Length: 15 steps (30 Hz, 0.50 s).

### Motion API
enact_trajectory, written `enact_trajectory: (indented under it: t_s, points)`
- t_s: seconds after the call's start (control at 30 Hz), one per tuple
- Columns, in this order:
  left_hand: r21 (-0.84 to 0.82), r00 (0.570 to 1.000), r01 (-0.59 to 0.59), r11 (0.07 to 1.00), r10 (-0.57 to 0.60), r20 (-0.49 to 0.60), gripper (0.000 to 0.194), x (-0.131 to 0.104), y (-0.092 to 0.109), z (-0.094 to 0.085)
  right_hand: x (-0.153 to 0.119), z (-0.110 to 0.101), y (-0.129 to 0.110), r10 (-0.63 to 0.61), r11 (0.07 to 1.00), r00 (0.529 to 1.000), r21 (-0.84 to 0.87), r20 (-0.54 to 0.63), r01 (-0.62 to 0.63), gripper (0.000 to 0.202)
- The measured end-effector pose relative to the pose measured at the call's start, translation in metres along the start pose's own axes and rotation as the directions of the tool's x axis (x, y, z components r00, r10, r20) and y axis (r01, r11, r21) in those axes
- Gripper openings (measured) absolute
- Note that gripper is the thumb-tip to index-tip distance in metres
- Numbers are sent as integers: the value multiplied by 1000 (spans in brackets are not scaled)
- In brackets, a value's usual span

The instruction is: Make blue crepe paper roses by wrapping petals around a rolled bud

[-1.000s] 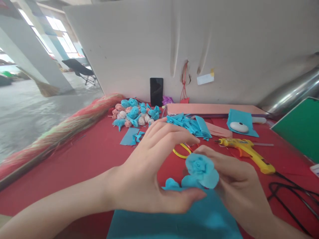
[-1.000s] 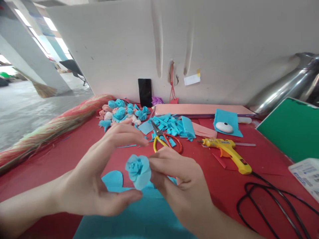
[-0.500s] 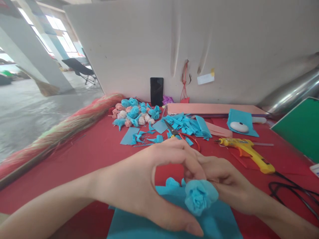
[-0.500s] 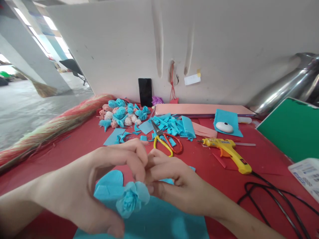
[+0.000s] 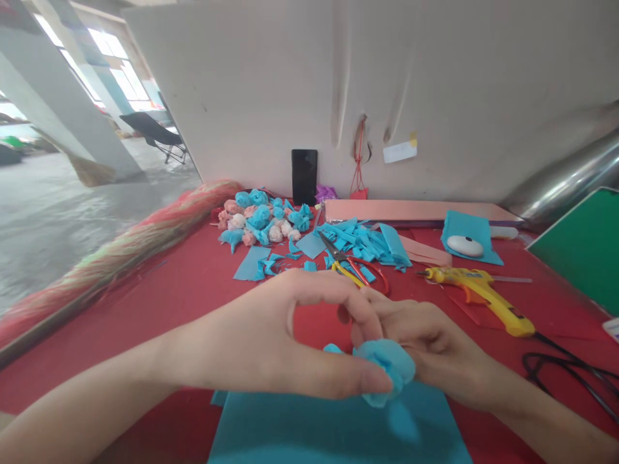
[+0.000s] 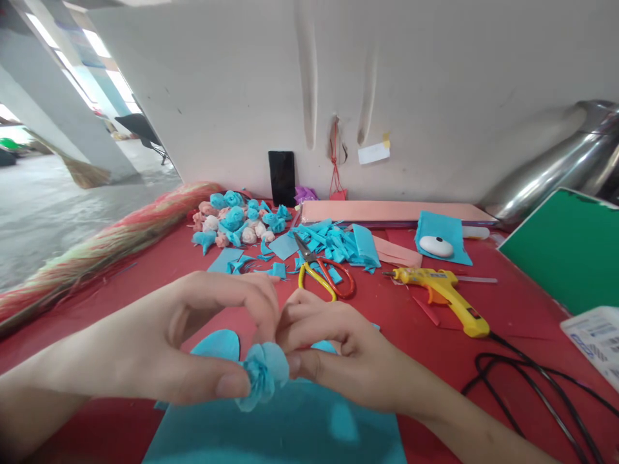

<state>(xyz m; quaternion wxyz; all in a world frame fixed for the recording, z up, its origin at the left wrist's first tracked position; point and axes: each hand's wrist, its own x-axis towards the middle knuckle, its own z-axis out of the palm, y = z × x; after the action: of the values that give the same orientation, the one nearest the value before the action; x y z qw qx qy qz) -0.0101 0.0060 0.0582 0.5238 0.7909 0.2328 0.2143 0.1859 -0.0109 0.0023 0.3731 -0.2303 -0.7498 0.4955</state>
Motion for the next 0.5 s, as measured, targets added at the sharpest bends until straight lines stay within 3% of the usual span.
enact_trajectory:
  t_s: [0.3,0.5]
  points:
    - [29,998,53,998,-52,-32,12,2,-4,-2,0,0,3,31,999,999,26,-8,-31,44]
    - [31,995,96,995,-95,-39,16,5,-6,-5,-2,1,7,69,991,992,119,-107,-56,35]
